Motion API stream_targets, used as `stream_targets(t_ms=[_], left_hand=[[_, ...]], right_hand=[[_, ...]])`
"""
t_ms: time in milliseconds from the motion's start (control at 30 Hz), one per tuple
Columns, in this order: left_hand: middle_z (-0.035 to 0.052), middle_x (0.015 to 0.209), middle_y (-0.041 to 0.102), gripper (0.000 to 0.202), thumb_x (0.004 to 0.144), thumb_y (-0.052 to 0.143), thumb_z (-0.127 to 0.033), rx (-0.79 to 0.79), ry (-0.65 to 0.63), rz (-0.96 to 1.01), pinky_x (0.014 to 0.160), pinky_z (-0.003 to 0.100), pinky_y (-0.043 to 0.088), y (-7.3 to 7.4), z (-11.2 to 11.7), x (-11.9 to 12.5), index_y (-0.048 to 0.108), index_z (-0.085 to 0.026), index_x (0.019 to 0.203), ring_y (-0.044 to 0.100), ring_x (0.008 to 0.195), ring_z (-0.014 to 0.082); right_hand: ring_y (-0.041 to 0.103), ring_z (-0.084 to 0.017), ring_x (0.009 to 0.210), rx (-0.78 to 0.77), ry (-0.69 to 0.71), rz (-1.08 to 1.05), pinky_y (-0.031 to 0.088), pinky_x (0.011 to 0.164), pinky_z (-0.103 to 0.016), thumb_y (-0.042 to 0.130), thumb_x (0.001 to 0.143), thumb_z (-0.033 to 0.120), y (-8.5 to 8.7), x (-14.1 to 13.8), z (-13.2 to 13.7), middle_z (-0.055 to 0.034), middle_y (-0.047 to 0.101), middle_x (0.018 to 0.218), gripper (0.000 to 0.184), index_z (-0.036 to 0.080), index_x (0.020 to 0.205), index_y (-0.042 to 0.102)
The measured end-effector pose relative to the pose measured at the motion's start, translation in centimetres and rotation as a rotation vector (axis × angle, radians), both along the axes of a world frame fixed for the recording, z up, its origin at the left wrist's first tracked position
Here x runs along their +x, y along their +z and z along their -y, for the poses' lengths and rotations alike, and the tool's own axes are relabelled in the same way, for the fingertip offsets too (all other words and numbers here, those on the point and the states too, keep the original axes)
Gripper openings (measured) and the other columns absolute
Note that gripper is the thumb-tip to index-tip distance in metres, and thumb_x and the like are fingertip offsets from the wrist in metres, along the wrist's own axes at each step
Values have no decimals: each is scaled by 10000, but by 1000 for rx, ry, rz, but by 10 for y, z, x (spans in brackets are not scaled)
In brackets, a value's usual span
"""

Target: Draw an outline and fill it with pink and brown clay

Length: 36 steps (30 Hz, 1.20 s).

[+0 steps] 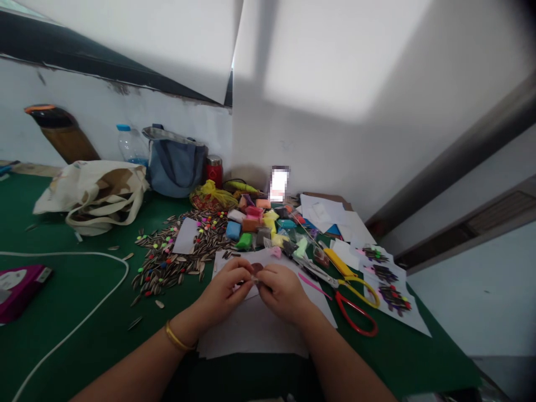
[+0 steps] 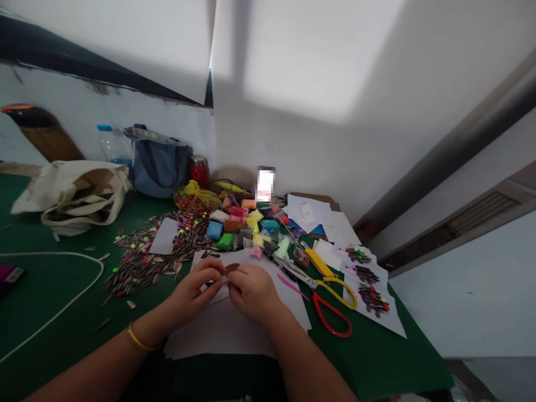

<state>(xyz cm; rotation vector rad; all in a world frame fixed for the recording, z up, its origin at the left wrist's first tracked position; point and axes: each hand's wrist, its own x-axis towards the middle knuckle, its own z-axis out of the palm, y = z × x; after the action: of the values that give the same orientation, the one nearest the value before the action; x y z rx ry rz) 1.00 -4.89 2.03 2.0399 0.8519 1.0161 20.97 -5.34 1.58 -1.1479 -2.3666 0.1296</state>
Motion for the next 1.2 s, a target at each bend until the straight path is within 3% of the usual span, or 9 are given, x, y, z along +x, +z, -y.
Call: stream_targets(t_ms=[200, 333, 400, 500, 600, 733, 933, 1033, 1200], left_hand=[[38, 836, 571, 228, 870, 579, -401, -151, 159, 252, 787, 312, 460, 5, -5, -7, 660, -198, 803, 544, 826, 182], [-1, 649, 524, 298, 843, 595, -432, -431, 259, 337, 610, 254, 407, -2, -12, -6, 634, -185, 681, 478, 645, 141], [12, 668, 568, 294, 812, 625, -449, -559, 255, 415, 599, 250, 408, -6, -14, -4, 662, -176, 709, 496, 646, 140], [44, 760, 647, 308, 714, 722, -440, -711, 275, 503, 629, 261, 440, -7, -15, 0, 707, -158, 837, 550, 683, 149], [23, 702, 636, 319, 657, 774, -424, -728, 300, 566, 603, 246, 435, -4, -15, 0, 682, -150, 793, 543, 636, 128], [-45, 558, 525, 325, 689, 756, -448, -649, 360, 682, 508, 189, 361, -4, -16, -2, 588, -170, 697, 450, 533, 77], [-46, 644, 556, 320, 712, 728, -467, -626, 484, 849, 524, 167, 392, -6, -22, -6, 577, -186, 734, 480, 570, 71], [-18, 700, 628, 343, 676, 741, -488, -676, 484, 764, 579, 193, 453, -3, -23, -6, 612, -183, 765, 570, 627, 98], [80, 866, 724, 403, 665, 723, -543, -805, 321, 419, 591, 252, 504, -1, -23, -6, 646, -160, 766, 686, 764, 201]], right_hand=[[555, -205, 917, -69, -386, -11, 381, 785, -289, 476, 956, 304, -2, 36, -19, -77, 625, 945, 210, 172, 1010, 630], [553, -234, 952, -181, -538, 215, 372, 778, -313, 524, 923, 289, -6, 53, -27, -89, 626, 961, 178, 195, 891, 672], [548, -256, 967, -184, -635, 268, 364, 779, -335, 557, 894, 246, -9, 56, -30, -102, 629, 998, 136, 192, 963, 661], [518, -290, 1025, -94, -742, 229, 347, 836, -378, 602, 853, 225, -8, 55, -30, -125, 609, 1093, 309, 180, 1159, 596], [484, -287, 1057, 26, -676, 166, 322, 885, -393, 582, 850, 211, -2, 46, -25, -112, 574, 1156, 354, 218, 1204, 594], [507, -245, 947, 24, -445, 205, 329, 835, -369, 509, 903, 230, -2, 25, -16, -90, 612, 953, 183, 200, 955, 682], [515, -268, 955, -61, -509, 304, 338, 794, -377, 585, 867, 257, -22, 9, -18, -127, 633, 969, 126, 160, 912, 650], [531, -248, 940, -38, -498, 285, 340, 777, -351, 523, 901, 196, -28, 8, -21, -111, 641, 966, 135, 164, 957, 642], [567, -214, 877, -76, -445, 228, 350, 759, -302, 486, 918, 161, -27, 2, -22, -80, 655, 880, 142, 168, 891, 625]])
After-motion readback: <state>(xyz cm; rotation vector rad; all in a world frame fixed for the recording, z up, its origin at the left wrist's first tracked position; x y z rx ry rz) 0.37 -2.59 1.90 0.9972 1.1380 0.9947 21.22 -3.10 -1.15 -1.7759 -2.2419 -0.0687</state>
